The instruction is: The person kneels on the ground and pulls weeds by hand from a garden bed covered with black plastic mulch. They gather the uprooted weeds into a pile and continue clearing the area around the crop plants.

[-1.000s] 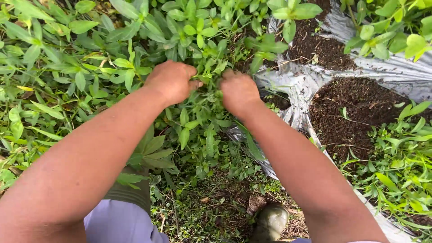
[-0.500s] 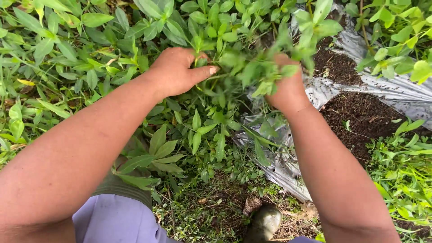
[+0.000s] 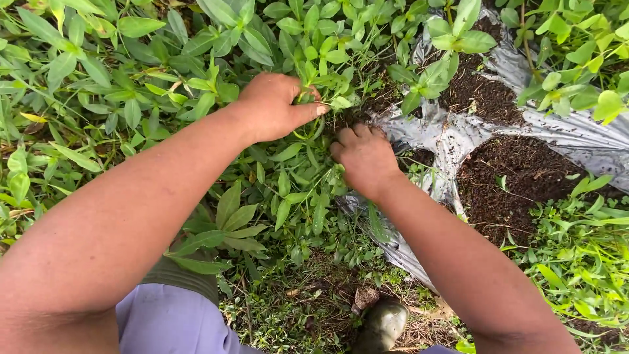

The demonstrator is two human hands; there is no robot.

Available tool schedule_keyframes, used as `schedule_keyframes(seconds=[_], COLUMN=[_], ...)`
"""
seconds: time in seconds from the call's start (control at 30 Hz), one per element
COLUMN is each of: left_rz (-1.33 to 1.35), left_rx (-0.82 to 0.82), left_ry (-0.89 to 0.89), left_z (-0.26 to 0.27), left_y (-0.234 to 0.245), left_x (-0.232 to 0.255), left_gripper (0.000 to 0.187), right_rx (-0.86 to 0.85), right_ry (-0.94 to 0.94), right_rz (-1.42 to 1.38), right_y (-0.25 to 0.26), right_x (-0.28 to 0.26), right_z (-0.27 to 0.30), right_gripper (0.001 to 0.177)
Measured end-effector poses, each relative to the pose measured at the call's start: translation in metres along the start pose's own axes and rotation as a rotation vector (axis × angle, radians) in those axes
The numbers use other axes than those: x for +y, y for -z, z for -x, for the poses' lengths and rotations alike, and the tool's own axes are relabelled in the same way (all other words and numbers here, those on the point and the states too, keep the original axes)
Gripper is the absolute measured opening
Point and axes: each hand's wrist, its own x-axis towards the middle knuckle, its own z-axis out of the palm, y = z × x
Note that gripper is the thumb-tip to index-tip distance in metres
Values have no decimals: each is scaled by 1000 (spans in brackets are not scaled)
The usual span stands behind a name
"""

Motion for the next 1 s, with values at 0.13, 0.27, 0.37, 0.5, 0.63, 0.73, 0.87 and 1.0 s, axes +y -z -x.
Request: schedule_keyframes(seconds=[0.13, 0.27, 0.37, 0.5, 0.63, 0.73, 0.87, 1.0], left_rz=[-14, 55, 100, 84, -50, -88, -287, -357], left_rx=[0, -104, 33, 113, 156, 181, 138, -57], left_ry=[-26, 315, 183, 98, -31, -114, -117, 19], left_z=[-2, 3, -6, -18, -25, -29, -38, 1], left_y=[-2, 8, 11, 4, -2, -4, -11, -6], left_x=[7, 55, 46, 27, 18, 14, 16, 79], left_gripper=[23, 30, 33, 30, 34, 37, 50, 59], right_rx=[109, 16, 327, -363, -373, -206, 312, -343], right_ry=[-4, -764, -379, -646, -430, -359, -56, -127], right_rz=[-169, -1947, -692, -276, -53, -124, -558, -440], right_y=[-21, 134, 83, 91, 54, 39, 40, 4], right_x=[3, -1, 56, 36, 25, 7, -78, -142], right_z=[8, -27, -21, -50, -50, -44, -29, -11], right_gripper=[23, 51, 25, 66, 32, 22, 19, 44])
